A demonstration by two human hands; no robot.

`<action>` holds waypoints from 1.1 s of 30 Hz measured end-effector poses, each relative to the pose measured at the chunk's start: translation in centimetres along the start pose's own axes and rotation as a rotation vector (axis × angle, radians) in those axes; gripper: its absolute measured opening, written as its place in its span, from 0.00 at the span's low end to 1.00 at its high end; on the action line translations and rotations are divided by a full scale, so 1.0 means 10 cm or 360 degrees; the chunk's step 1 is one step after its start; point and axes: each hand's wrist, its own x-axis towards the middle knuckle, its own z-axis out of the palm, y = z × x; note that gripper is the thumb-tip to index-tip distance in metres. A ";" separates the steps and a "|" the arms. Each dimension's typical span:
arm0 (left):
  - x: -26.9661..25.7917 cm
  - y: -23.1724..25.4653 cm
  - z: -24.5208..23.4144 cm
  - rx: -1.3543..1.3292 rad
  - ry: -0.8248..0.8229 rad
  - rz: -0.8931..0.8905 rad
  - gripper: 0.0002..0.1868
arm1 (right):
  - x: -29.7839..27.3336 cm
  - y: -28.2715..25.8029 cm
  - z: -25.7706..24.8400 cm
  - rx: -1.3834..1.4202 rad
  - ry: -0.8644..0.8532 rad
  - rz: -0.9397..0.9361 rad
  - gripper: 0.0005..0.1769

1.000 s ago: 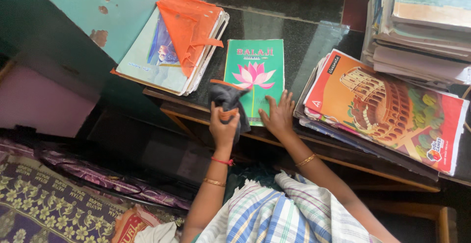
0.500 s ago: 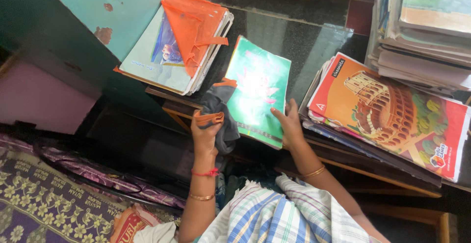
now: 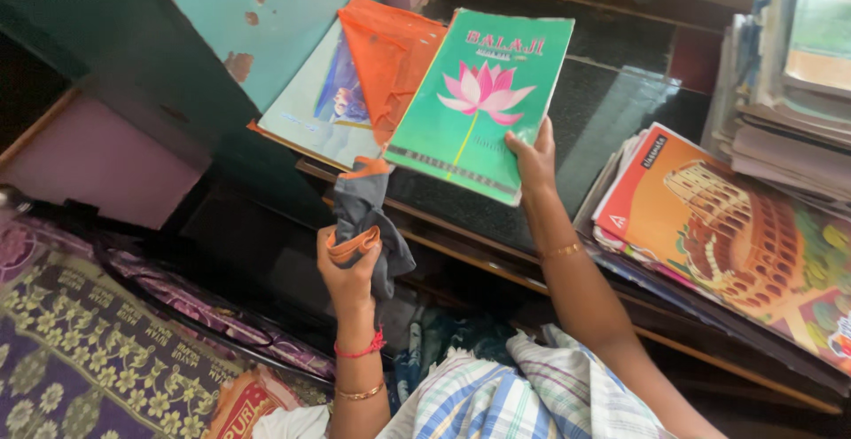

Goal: The person wipes various notebooks and a textbook using a cloth, moving them between stacks on a desk one by one.

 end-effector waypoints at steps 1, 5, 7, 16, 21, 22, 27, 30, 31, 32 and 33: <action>-0.01 0.01 -0.05 0.0030 0.0013 -0.0003 0.21 | 0.11 0.06 0.05 -0.0079 -0.0028 -0.0057 0.34; -0.08 0.05 -0.17 0.0016 0.0020 -0.0028 0.20 | 0.42 0.17 0.22 -0.0202 -0.0127 -0.0085 0.35; -0.10 0.08 -0.21 0.0031 0.0013 -0.0066 0.20 | 0.49 0.14 0.33 -0.0223 -0.0184 0.0012 0.35; -0.04 0.14 -0.25 -0.0047 -0.0018 -0.0053 0.20 | 0.70 0.20 1.16 -0.0383 -0.0343 0.0296 0.30; -0.03 0.18 -0.31 -0.0076 0.0028 -0.0026 0.21 | 0.76 0.62 1.48 -0.0225 -0.0470 0.0126 0.32; -0.02 0.18 -0.32 -0.0080 0.0033 -0.0015 0.21 | 0.75 0.71 1.56 -0.0195 -0.0442 0.0118 0.32; -0.03 0.18 -0.39 -0.0121 0.0057 -0.0039 0.21 | 0.48 0.91 1.98 -0.0253 -0.0342 0.0044 0.33; -0.04 0.17 -0.42 -0.0107 0.0075 -0.0021 0.21 | 0.26 0.64 2.12 -0.0575 -0.0474 0.0630 0.37; -0.05 0.17 -0.43 -0.0091 0.0082 -0.0013 0.21 | 0.22 0.56 2.14 -0.0594 -0.0536 0.0617 0.37; -0.06 0.17 -0.44 -0.0091 0.0077 -0.0007 0.21 | 0.18 0.51 2.14 -0.0613 -0.0598 0.0603 0.37; -0.06 0.18 -0.43 -0.0094 0.0071 -0.0001 0.21 | 0.18 0.47 2.13 -0.0633 -0.0658 0.0587 0.37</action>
